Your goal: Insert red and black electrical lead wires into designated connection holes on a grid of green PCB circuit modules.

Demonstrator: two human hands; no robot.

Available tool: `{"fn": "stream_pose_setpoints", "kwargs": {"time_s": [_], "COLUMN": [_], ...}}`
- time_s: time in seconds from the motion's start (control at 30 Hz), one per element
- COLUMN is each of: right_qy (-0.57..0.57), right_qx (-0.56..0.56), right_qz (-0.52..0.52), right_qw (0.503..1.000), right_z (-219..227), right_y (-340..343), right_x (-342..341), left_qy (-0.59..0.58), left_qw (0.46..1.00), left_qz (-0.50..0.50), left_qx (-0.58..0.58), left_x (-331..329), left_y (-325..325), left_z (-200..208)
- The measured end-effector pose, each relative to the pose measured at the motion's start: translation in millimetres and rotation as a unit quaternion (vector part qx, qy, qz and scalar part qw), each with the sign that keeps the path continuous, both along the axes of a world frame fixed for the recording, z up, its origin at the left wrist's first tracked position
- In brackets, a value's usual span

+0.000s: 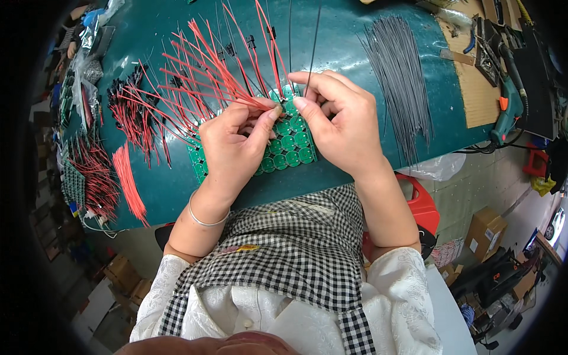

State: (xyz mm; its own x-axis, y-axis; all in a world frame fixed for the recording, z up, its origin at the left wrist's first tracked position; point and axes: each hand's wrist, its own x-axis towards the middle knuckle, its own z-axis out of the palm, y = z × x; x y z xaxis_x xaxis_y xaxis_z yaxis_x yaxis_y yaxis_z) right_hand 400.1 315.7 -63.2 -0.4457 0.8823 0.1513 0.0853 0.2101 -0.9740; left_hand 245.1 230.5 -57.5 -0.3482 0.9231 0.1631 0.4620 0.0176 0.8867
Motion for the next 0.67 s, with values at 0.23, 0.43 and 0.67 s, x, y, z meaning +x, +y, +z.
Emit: {"fn": "stream_pose_setpoints", "kwargs": {"time_s": [0.23, 0.43, 0.67], "right_qy": [0.011, -0.017, 0.003], "right_qx": [-0.004, -0.006, 0.004], "right_qz": [-0.026, 0.006, -0.033], "right_qw": [1.0, 1.0, 0.999], "right_z": [-0.3, 0.2, -2.3], "right_y": [0.4, 1.2, 1.8], "right_x": [1.5, 5.6, 3.0], "left_qy": [-0.006, 0.032, 0.05], "left_qw": [1.0, 0.999, 0.999], "left_qz": [-0.004, -0.008, -0.004], "left_qx": [0.001, 0.004, 0.015], "left_x": [0.8, 1.3, 0.4], "left_y": [-1.0, 0.1, -1.4], "left_z": [0.8, 3.1, -3.1]}}
